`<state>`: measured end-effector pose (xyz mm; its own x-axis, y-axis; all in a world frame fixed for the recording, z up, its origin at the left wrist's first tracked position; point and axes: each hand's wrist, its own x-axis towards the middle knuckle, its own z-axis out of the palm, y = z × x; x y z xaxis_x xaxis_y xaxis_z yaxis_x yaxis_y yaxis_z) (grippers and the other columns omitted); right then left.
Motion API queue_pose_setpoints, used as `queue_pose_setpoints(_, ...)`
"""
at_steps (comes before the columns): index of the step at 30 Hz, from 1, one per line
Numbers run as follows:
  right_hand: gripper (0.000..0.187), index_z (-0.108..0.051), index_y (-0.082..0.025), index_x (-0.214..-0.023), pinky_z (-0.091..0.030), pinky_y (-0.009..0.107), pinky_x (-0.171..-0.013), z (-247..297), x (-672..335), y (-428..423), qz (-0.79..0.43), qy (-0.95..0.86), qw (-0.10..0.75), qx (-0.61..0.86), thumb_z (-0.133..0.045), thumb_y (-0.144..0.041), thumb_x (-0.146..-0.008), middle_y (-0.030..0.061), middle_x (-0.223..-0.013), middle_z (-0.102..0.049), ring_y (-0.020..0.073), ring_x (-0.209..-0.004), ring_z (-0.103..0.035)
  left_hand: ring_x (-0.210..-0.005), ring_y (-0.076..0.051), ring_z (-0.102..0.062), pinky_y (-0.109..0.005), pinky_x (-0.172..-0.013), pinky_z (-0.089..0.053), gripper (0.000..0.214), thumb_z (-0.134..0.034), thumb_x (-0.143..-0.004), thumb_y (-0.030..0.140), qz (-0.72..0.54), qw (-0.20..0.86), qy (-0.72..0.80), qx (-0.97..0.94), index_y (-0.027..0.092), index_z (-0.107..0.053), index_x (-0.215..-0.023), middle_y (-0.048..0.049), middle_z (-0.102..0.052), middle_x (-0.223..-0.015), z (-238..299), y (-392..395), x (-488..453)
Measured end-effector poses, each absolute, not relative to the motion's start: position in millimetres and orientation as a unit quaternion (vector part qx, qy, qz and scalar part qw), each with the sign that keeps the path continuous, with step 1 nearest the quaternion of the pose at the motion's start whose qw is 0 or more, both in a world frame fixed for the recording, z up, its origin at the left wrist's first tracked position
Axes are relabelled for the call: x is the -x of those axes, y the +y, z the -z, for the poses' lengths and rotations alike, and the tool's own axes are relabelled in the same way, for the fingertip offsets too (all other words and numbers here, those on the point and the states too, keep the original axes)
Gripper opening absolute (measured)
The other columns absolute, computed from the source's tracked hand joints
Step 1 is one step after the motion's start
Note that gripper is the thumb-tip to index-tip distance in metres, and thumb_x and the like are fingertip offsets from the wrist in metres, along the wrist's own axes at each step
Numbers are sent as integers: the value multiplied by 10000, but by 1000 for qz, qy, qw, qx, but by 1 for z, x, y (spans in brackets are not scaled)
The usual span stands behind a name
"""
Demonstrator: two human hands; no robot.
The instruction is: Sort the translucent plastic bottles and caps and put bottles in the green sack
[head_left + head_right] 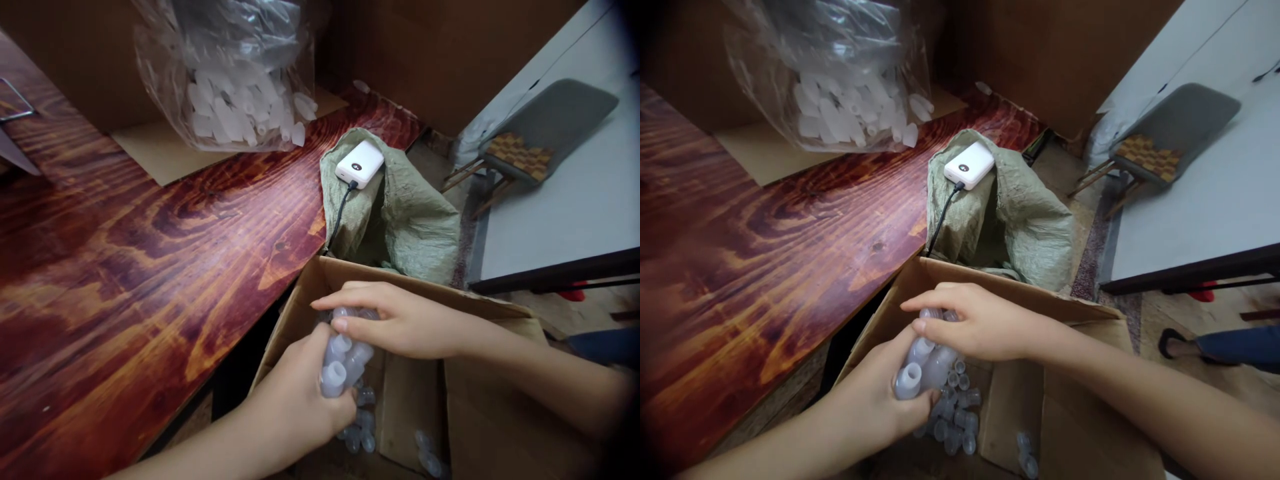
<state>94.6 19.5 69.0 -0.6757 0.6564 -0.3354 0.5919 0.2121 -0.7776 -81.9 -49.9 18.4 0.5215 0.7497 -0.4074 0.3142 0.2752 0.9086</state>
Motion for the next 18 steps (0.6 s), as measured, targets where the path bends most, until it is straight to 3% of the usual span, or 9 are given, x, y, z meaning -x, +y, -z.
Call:
queue_pose_setpoints(4, 262, -619, -179, -1116, -476, 255, -760, -67, -94, 16, -542, -709, 46, 448, -485, -342, -960, 29, -1033, -668, 147, -892, -614, -691, -138, -554, -235, -579, -415, 367, -612, -724, 191, -144, 646, 489, -569, 216, -458, -1057, 23, -621, -875, -17, -51, 82)
queue_pose_setpoints(9, 308, -606, -164, -966, -466, 257, -701, -66, -97, 9, -586, -635, 64, 499, -529, -460, -927, 26, -926, -682, 152, -824, -606, -762, -161, -597, -260, -648, -459, 553, -607, -715, 172, -153, 661, 477, -559, 228, -366, -1211, -2, -623, -956, -18, -54, 80)
queue_pose_setpoints(14, 267, -676, -193, -955, -449, 210, -692, -68, -101, -1, -572, -650, 75, 495, -581, -437, -905, -12, -902, -675, 120, -815, -595, -742, -169, -595, -261, -615, -439, 583, -578, -735, 162, -144, 653, 472, -575, 241, -333, -1257, -14, -614, -946, -21, -57, 79)
queue_pose_setpoints(18, 220, -672, -213, -1012, -440, 197, -680, -75, -107, -2, -546, -694, 33, 468, -566, -385, -928, -29, -915, -681, 102, -801, -603, -806, -185, -613, -270, -644, -446, 614, -588, -735, 158, -142, 660, 458, -578, 259, -323, -1280, -23, -615, -1015, -24, -58, 78)
